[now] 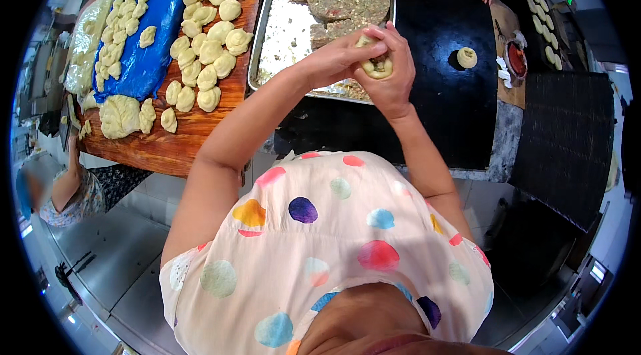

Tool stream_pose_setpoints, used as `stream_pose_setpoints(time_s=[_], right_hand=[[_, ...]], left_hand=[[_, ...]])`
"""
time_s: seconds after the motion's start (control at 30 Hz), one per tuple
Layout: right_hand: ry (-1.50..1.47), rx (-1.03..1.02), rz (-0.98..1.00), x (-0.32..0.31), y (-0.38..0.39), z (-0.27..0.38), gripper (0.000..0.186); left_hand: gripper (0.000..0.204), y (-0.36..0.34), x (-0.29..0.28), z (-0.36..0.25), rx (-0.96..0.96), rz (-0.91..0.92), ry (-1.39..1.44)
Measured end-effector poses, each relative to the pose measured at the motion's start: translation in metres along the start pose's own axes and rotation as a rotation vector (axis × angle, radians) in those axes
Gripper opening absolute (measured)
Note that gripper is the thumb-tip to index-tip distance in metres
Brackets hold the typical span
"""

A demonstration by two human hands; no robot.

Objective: The person repeatedly flattens dough balls, scoops a grainy filling from a tray, and encloses the filling inside each dough piece by hand. The finished pastries are placed on a black mat next to the work area.

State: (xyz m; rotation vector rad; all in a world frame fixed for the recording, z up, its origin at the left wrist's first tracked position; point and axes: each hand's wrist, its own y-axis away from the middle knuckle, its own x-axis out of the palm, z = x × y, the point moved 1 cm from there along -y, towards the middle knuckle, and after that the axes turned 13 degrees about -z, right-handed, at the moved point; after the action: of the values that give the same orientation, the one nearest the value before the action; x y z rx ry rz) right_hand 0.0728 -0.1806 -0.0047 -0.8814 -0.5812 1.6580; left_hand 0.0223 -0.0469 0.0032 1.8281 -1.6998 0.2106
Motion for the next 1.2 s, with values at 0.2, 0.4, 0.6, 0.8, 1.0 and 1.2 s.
stream_pose_setpoints(time_s=[0.2,0.4,0.6,0.8,1.0,1.2], right_hand=[[-0.113,0.224,0.15,-0.018,-0.012,0.008,0.073],[0.018,0.06,0.073,-0.017,-0.001,0.007,0.074],[-0.074,0.124,0.285,-0.036,-0.014,0.018,0.07],[0.016,0.102,-0.016,-0.012,-0.008,0.028,0.061],[-0.126,0.288,0.218,-0.025,-0.002,0.012,0.043],[-0.102,0.273,-0.124,0.005,-0.001,0.034,0.033]], left_hand=[[0.063,0.005,0.002,0.006,-0.007,-0.018,-0.119],[0.058,0.01,0.02,0.018,0.08,-0.117,0.073],[0.059,0.008,0.011,-0.001,-0.113,0.094,-0.079],[0.055,0.014,0.012,0.02,0.03,-0.169,0.092],[0.058,0.003,0.0,0.016,-0.114,0.105,0.012],[0.057,0.015,0.016,0.04,0.016,-0.18,0.27]])
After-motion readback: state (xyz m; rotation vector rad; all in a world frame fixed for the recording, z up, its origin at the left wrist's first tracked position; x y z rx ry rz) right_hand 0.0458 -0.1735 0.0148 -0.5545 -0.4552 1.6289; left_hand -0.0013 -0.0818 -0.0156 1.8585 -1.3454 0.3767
